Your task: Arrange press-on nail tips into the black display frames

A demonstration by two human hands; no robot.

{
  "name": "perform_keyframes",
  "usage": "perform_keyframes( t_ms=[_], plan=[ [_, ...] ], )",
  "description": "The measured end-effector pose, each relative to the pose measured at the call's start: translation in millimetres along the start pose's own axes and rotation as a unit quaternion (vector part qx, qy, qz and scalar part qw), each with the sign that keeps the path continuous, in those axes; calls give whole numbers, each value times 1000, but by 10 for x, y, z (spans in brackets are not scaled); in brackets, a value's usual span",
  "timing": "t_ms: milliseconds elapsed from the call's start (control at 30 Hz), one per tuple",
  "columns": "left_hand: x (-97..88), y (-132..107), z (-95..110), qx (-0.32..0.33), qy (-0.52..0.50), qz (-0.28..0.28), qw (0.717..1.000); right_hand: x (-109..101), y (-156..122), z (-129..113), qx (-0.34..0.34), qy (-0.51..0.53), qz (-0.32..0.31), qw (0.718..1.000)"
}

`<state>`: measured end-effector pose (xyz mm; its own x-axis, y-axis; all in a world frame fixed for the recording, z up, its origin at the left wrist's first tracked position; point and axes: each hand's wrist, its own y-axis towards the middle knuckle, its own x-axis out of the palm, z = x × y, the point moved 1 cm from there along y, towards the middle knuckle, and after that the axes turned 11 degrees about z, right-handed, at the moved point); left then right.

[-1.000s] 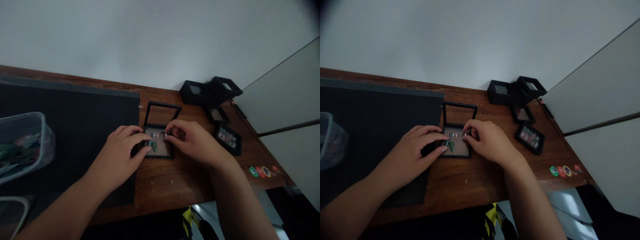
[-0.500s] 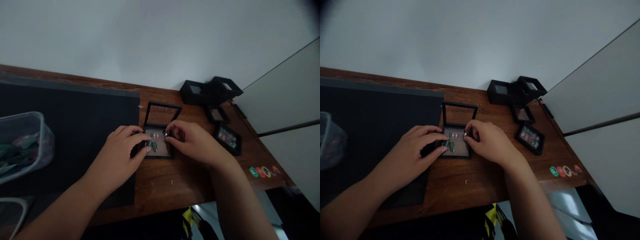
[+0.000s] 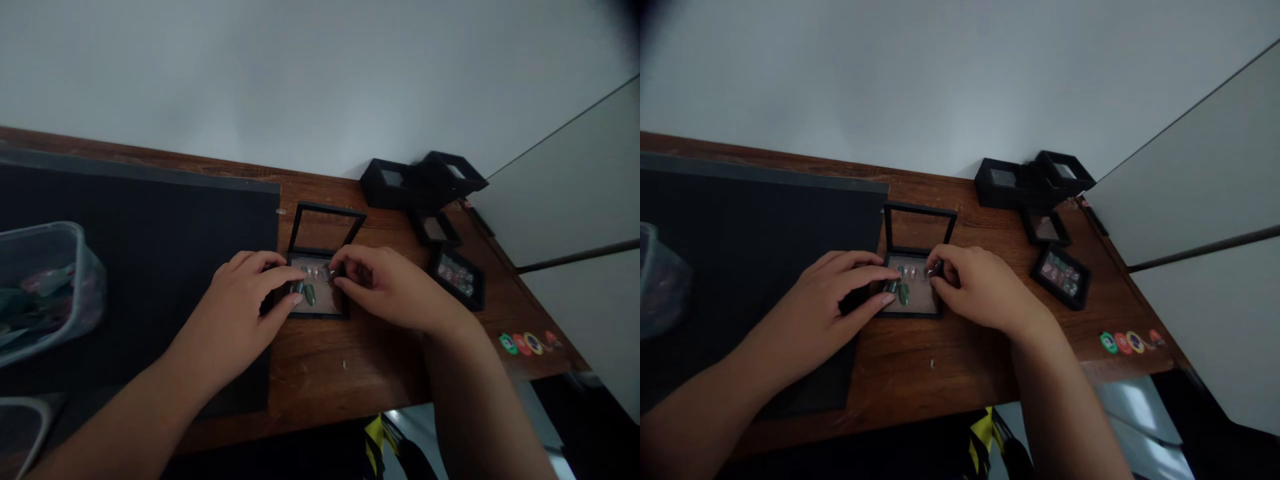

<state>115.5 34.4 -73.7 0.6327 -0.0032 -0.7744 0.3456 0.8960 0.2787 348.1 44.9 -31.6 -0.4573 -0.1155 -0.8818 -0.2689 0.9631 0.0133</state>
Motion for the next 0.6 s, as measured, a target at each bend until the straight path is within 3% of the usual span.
perform_keyframes(
  t_ms=[333, 433, 600],
  plan=[
    [0, 6, 18, -2, 6, 3, 1000, 9, 8, -18, -2, 43, -21, 999],
    [-4, 6, 29, -14, -5, 13, 1000, -4, 10, -5, 14, 33, 2, 999],
    [-86, -11, 53, -66, -50, 111, 990, -22, 2, 29, 45, -4, 28, 999]
  ],
)
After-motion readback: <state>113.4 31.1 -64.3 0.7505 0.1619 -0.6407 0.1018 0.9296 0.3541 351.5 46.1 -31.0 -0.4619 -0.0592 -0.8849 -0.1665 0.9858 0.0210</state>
